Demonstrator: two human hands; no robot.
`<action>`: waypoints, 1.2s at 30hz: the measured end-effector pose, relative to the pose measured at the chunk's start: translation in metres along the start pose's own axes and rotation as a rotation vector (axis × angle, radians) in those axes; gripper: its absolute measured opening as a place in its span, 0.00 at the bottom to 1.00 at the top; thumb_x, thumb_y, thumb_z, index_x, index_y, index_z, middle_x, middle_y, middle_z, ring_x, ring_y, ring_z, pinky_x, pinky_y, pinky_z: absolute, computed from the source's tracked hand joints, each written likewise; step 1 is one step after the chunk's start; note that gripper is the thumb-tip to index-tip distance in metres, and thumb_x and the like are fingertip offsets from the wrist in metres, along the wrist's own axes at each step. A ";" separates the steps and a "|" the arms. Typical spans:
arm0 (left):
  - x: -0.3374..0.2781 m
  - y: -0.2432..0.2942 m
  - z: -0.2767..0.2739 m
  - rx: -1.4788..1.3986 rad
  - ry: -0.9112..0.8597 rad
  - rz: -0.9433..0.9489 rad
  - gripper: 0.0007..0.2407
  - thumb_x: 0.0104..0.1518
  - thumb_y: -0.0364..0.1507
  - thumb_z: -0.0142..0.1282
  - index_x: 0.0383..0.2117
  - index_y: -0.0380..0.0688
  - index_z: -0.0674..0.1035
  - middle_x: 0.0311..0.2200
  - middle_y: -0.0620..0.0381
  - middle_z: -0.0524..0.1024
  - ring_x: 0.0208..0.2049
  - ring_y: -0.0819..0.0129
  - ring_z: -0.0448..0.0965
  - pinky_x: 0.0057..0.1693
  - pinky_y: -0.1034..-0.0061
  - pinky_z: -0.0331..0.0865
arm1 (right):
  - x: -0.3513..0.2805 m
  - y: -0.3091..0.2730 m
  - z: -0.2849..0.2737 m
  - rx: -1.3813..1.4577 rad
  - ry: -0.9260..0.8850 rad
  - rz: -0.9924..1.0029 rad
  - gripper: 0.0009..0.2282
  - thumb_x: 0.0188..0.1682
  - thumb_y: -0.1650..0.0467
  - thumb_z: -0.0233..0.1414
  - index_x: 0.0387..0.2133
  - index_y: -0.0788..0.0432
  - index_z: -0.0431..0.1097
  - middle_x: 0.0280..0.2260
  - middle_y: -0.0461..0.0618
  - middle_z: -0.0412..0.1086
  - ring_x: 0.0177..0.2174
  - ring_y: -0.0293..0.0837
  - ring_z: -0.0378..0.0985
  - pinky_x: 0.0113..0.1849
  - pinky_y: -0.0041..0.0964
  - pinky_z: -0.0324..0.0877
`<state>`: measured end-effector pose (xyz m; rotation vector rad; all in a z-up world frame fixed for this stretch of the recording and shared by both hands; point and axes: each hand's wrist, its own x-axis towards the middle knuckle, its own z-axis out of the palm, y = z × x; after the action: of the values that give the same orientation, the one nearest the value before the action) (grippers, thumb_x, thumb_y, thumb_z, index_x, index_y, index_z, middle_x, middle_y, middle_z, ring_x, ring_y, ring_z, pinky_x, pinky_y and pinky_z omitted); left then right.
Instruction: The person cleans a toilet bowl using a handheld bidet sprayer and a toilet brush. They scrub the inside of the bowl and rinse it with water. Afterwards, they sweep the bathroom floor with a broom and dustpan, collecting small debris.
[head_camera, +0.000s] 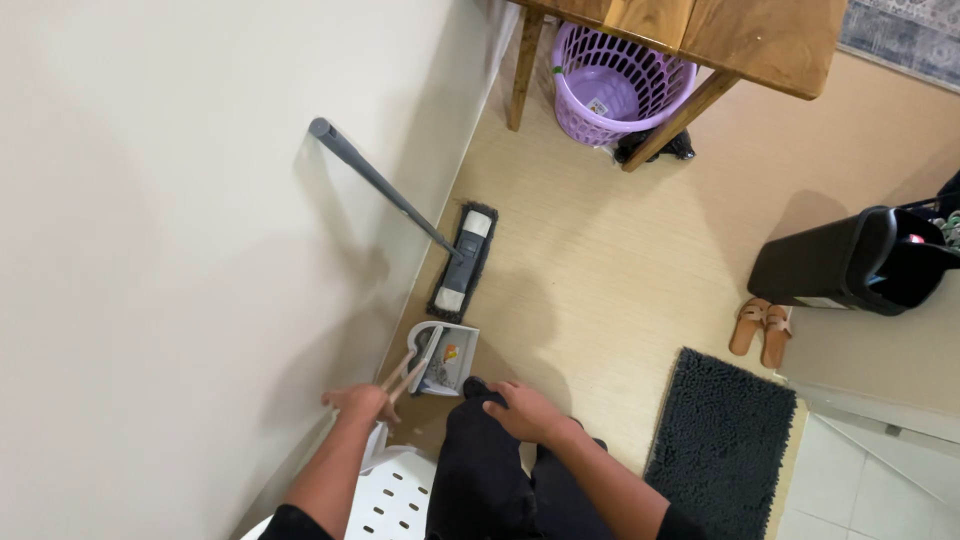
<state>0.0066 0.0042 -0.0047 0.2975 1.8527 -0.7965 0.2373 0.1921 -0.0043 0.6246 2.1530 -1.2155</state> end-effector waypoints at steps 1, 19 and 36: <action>0.030 0.004 0.019 0.003 -0.002 -0.001 0.31 0.44 0.53 0.72 0.56 0.61 0.77 0.61 0.53 0.69 0.63 0.53 0.67 0.63 0.59 0.66 | -0.002 0.001 0.002 0.004 -0.002 0.001 0.23 0.53 0.59 0.50 0.59 0.55 0.64 0.57 0.58 0.65 0.58 0.58 0.65 0.57 0.47 0.62; 0.028 0.077 0.062 -0.543 -0.182 0.334 0.19 0.52 0.43 0.58 0.48 0.51 0.79 0.40 0.57 0.76 0.37 0.63 0.75 0.43 0.55 0.74 | -0.061 0.051 0.002 0.101 0.139 -0.286 0.21 0.57 0.57 0.48 0.54 0.59 0.71 0.51 0.61 0.74 0.52 0.58 0.75 0.53 0.46 0.69; -0.043 0.344 0.132 -1.083 -0.362 0.762 0.11 0.58 0.32 0.50 0.33 0.38 0.82 0.24 0.48 0.80 0.20 0.58 0.79 0.26 0.63 0.73 | -0.164 0.146 -0.014 1.558 0.071 0.250 0.15 0.53 0.60 0.52 0.47 0.50 0.58 0.33 0.52 0.71 0.26 0.45 0.77 0.33 0.50 0.80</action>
<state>0.3073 0.1831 -0.1289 0.1129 1.4041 0.6495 0.4456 0.2554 0.0259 1.4309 0.7002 -2.5519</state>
